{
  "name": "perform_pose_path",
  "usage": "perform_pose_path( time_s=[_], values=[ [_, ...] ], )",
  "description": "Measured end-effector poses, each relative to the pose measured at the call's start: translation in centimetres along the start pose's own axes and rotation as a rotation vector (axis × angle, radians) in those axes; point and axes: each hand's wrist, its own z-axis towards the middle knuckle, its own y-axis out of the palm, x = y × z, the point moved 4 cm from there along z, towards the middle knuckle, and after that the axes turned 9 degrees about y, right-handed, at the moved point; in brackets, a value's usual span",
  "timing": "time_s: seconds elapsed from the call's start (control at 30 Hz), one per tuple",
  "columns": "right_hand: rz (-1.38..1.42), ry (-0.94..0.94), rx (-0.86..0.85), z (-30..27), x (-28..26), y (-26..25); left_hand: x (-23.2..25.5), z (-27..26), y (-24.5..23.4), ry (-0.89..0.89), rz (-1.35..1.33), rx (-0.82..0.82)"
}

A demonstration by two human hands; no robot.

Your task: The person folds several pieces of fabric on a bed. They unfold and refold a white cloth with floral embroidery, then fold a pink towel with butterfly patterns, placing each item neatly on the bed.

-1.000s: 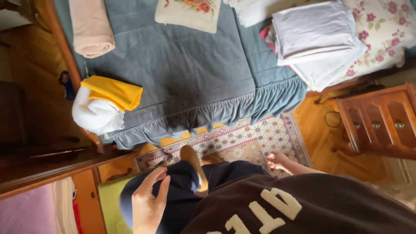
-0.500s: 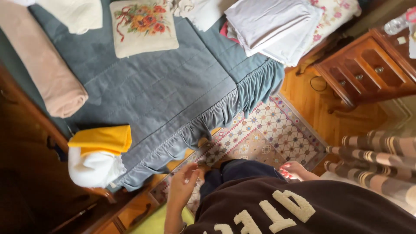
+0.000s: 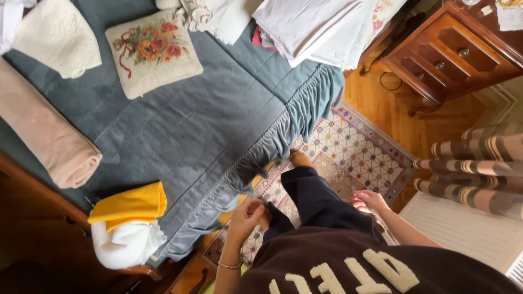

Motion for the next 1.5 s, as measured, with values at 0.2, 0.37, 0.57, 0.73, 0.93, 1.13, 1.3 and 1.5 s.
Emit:
perform_pose_path(
  time_s=[0.2, 0.37, 0.57, 0.73, 0.93, 1.13, 1.3, 1.5],
  values=[
    [0.263, -0.228, -0.134, 3.6, -20.2, 0.6, -0.6, 12.5, 5.6, 0.047, -0.042, -0.058],
    [0.514, -0.413, -0.372, 18.7, -40.6, 0.3, -2.1, 25.9, 12.6, 0.038, -0.224, 0.082],
    [0.681, -0.305, -0.463, 34.4, -57.5, 0.7, 3.3, 37.4, 22.0, -0.127, -0.414, 0.187],
    [0.750, -0.161, -0.400, 34.0, -64.6, 3.1, 4.0, 44.5, 25.8, -0.061, -0.293, 0.165],
    [0.809, -0.137, -0.424, 38.2, -67.3, 4.9, 8.4, 51.9, 26.2, -0.006, -0.323, 0.230],
    [0.773, -0.166, -0.509, 29.9, -72.5, 5.6, 7.5, 56.3, 26.5, -0.114, -0.406, 0.269],
    [0.632, -0.325, -0.632, 15.9, -82.0, 9.3, 9.2, 59.6, 20.9, -0.016, -0.560, 0.330],
    [0.708, -0.409, -0.865, 3.0, -90.3, 18.6, 17.6, 62.0, 10.2, 0.359, -0.569, 0.498]
  ],
)
